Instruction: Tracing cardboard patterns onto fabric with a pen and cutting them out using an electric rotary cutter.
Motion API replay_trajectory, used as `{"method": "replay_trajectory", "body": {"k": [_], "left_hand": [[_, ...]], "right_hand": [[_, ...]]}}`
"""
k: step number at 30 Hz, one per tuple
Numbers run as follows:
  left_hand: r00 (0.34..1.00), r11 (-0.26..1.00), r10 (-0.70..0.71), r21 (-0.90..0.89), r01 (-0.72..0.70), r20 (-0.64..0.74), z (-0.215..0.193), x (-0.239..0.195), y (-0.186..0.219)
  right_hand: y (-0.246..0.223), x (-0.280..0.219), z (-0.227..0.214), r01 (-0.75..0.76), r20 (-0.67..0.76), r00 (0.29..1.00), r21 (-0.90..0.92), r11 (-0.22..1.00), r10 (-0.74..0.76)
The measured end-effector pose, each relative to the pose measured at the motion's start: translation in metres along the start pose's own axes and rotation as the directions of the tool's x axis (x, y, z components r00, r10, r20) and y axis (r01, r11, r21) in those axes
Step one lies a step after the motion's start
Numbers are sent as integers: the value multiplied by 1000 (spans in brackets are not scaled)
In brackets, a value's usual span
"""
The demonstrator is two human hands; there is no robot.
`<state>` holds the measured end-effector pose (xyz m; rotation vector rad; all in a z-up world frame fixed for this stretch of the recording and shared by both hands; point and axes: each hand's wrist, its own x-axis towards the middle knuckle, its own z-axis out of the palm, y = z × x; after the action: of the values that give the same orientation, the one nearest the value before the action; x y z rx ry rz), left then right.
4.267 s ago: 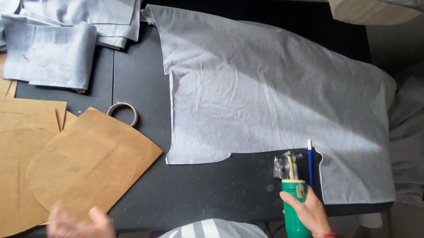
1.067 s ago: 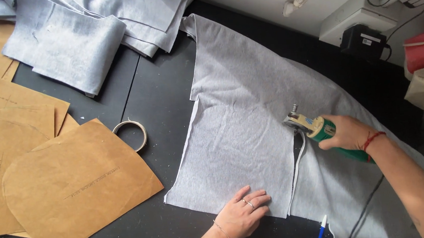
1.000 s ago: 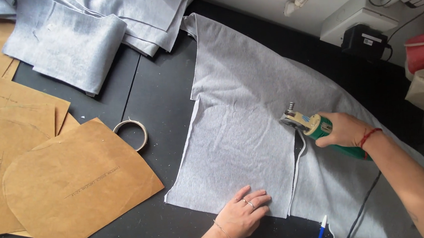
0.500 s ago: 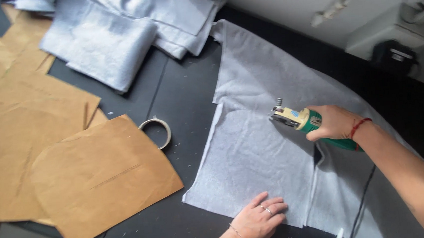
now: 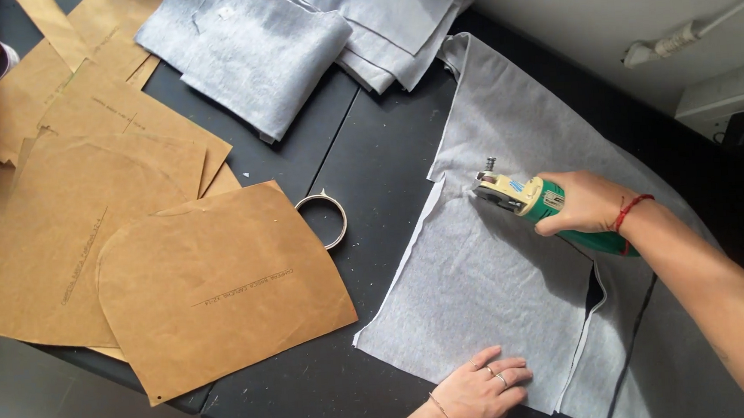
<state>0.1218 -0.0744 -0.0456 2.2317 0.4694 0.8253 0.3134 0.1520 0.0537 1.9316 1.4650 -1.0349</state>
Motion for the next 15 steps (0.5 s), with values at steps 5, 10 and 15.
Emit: {"method": "replay_trajectory", "body": {"k": [5, 10, 15], "left_hand": [[1000, 999, 15, 30, -15, -7, 8, -4, -3], [999, 998, 35, 45, -36, 27, 10, -15, -5], [988, 989, 115, 83, -124, 106, -32, -46, -14]], "right_hand": [[-32, 5, -2, 62, -40, 997, -20, 998, -62], [-70, -5, 4, 82, -59, 995, -44, 996, -85], [-68, -59, 39, 135, -245, 968, 310, 941, -58]]}}
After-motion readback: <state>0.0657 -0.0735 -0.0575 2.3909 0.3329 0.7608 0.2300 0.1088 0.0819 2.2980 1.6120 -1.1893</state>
